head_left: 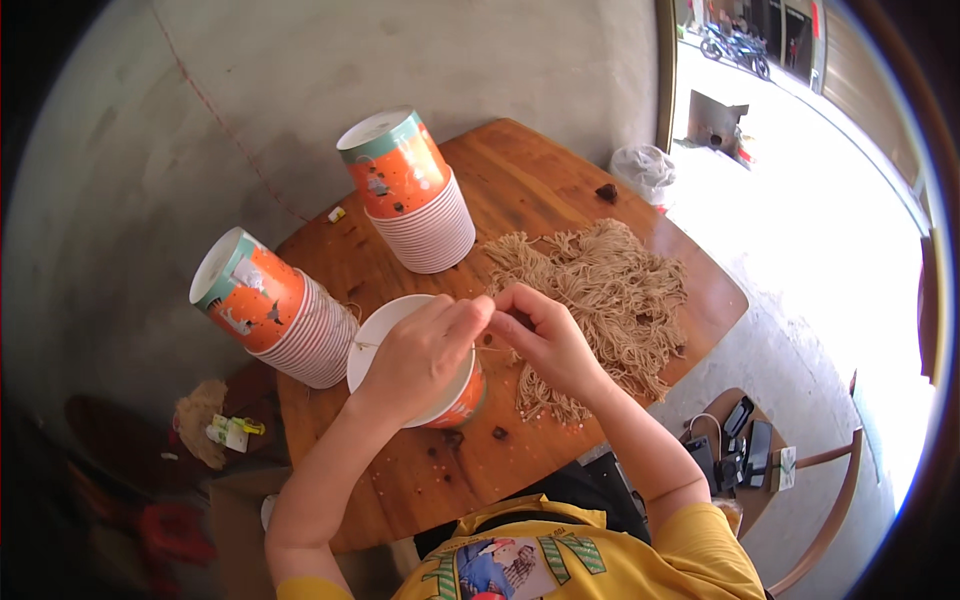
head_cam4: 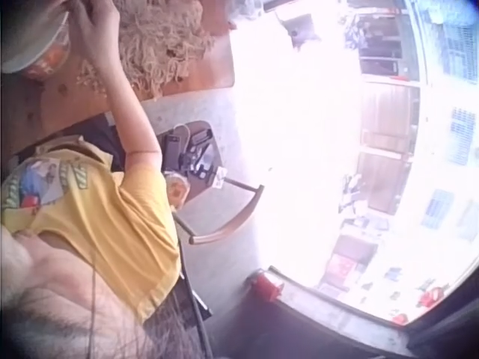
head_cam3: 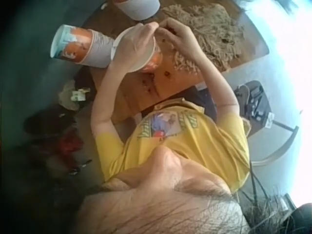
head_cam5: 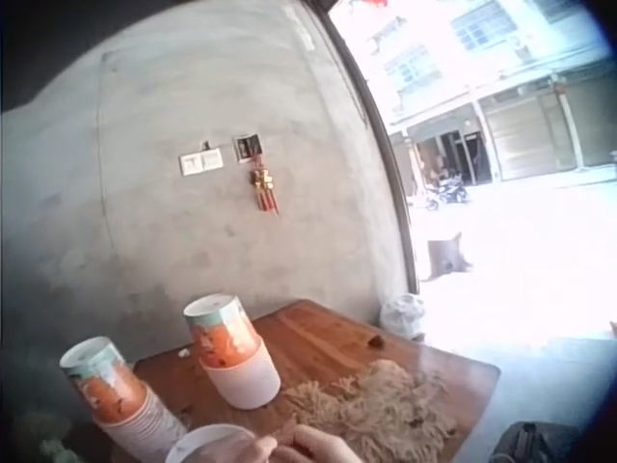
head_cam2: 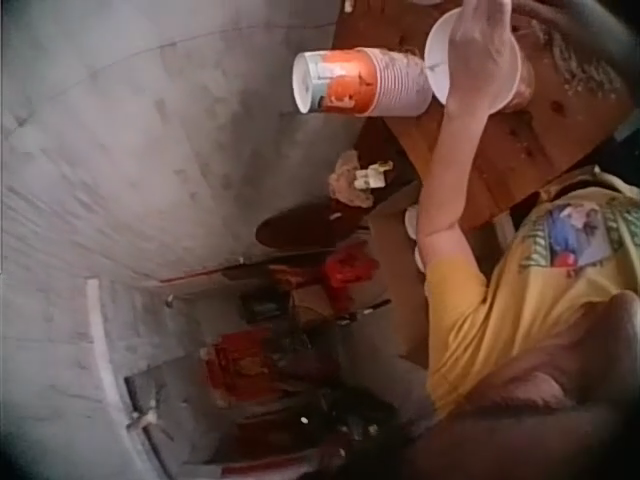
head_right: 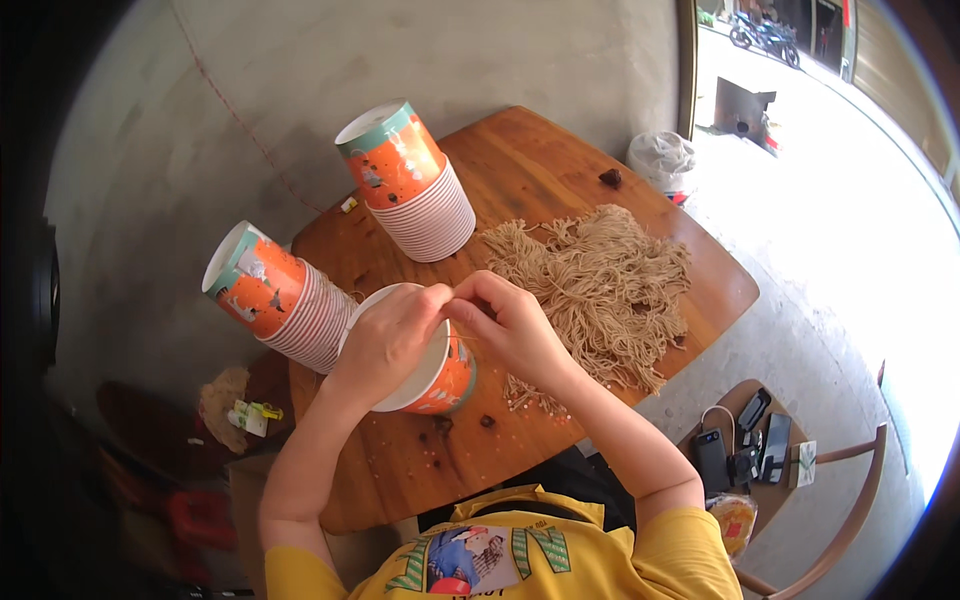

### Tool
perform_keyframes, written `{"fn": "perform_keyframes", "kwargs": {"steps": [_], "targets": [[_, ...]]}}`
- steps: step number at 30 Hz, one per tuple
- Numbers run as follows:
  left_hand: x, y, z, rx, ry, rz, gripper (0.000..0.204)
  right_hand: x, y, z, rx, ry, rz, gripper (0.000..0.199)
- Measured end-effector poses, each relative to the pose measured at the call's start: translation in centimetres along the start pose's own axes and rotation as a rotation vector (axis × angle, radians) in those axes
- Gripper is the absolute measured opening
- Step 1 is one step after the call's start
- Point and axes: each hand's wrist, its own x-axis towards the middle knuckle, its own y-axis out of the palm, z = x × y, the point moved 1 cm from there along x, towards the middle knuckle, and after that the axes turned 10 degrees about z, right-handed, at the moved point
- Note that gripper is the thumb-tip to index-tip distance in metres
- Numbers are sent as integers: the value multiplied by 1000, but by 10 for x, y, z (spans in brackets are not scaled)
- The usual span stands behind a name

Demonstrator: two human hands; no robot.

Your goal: Placing shredded material and a string loop inside themed paper cups.

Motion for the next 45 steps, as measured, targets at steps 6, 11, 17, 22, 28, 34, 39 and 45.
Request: {"fn": "perform_keyframes", "kwargs": {"steps": [6,11,17,22,28,34,39,45], "targets": [[-22,11,-6,-378,-444,-7,19,-14,-8,3,-188,62,-68,12],[-47,10,-27,-627,-661,261,28,-36,6,-13,-270,31,-82,13],[-64,11,-22,-704,-691,228,27,-52,37,-29,-287,-29,-138,12],[-78,8,-14,-813,-755,128,35,-48,55,-35,-336,-120,-158,13],[-81,2,-14,-860,-765,125,36,-41,63,-36,-345,-129,-197,14],[-80,0,-16,-867,-758,140,37,-38,65,-36,-394,-153,-165,14],[-80,3,-15,-878,-749,135,37,-38,67,-36,-389,-167,-148,14],[-79,4,-16,-873,-744,137,36,-35,66,-38,-388,-149,-143,14]]}}
